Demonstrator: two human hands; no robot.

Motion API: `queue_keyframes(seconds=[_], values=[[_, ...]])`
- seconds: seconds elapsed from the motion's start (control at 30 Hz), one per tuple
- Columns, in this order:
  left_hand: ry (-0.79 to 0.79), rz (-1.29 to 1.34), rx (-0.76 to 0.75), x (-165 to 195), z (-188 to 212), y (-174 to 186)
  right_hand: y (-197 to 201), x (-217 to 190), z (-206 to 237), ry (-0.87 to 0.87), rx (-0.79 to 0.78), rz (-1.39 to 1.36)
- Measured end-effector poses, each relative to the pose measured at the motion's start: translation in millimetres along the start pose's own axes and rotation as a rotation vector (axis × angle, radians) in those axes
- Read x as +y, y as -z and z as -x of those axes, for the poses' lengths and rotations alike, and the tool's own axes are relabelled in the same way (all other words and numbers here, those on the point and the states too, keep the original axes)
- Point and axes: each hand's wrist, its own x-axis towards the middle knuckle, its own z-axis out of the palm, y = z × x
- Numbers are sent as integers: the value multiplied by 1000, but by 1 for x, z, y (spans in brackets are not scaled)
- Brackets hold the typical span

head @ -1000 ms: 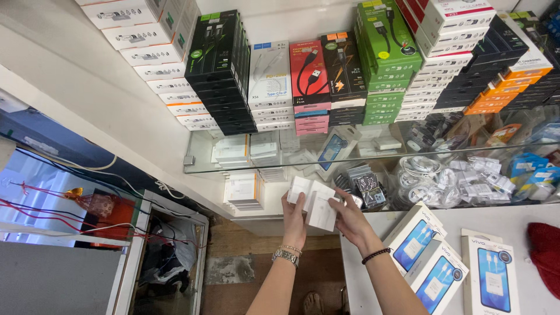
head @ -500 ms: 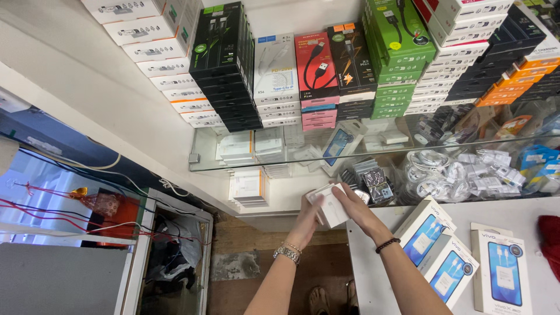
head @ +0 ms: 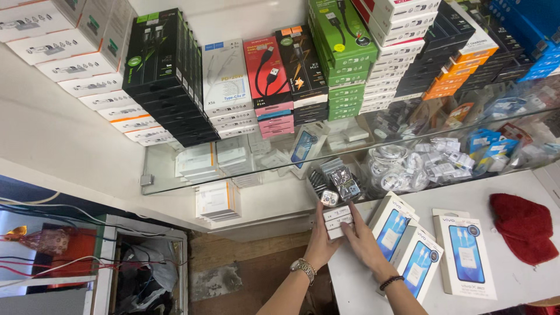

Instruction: The person picks up white charger boxes from the glass display shelf and wipes each one with a red cloth. They stack the wiped boxes and place them one by one into an open cardboard box on the counter, continuing until the box is filled.

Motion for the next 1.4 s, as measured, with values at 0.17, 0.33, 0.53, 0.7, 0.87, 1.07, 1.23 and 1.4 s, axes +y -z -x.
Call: queue_keyframes(seconds=[0.17, 0.33, 0.53, 0.7, 0.87, 1.07, 1.23, 1.4], values=[[-18, -102, 63, -8, -2, 2, 1, 5, -17, -60, -40, -134], [115, 259, -9, -6, -29, 65, 13, -36, -47, 0, -278, -178], [362, 296, 92, 1, -72, 155, -60, -76, -91, -117, -344, -649], [400, 368, 329, -31, -93, 177, -119, -94, -200, -83, -212, -952], [457, 437, 367, -86, -90, 187, -164, -121, -302, 257, -212, -1066], [540, 404, 376, -139, -100, 195, -185, -129, -354, 942, 503, 424], [515, 484, 396, -159, -127, 189, -150, -70, -351, 536, 148, 527], [555, 693, 447, -160, -158, 171, -173, -50, -317, 656, 174, 670]])
